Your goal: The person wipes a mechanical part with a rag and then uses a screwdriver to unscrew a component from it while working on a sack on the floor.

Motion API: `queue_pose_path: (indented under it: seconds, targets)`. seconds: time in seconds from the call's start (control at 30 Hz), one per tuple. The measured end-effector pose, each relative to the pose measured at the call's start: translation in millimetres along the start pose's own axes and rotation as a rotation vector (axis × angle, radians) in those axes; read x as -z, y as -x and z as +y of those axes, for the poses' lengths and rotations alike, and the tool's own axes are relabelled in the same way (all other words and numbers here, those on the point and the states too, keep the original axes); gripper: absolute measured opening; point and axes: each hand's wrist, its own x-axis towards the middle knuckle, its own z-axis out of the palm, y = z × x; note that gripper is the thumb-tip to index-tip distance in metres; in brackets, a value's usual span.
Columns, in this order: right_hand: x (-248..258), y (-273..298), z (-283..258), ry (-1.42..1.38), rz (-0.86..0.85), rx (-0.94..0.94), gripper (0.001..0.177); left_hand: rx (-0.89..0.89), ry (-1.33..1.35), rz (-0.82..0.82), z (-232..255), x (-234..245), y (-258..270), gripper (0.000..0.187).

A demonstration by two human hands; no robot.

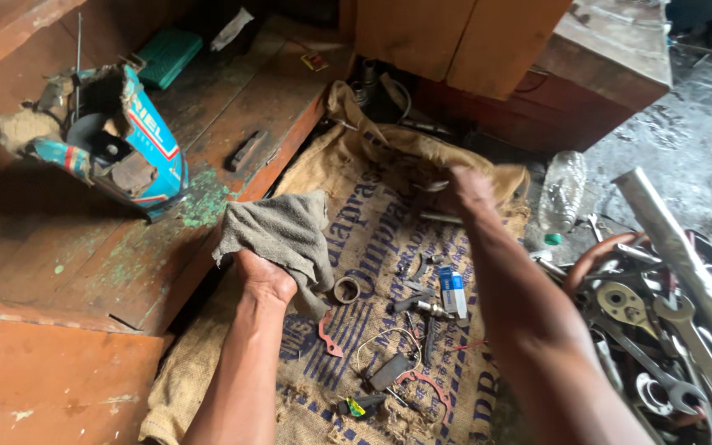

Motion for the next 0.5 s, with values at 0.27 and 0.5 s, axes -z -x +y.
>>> queue_pose_path:
  seconds: [0.27, 0.5]
  targets:
    - [-3.6, -11.8, 81.3, -0.247, -0.161, 0.086, 0.037, 0.081, -0.041, -0.035, -15.7, -14.2, 2.3, 0.061]
    - [-27.1, 24.7, 25.7, -0.086, -0.234, 0.268, 0.051, 0.016, -0.070, 0.039, -11.6, -8.5, 4.3, 0.060]
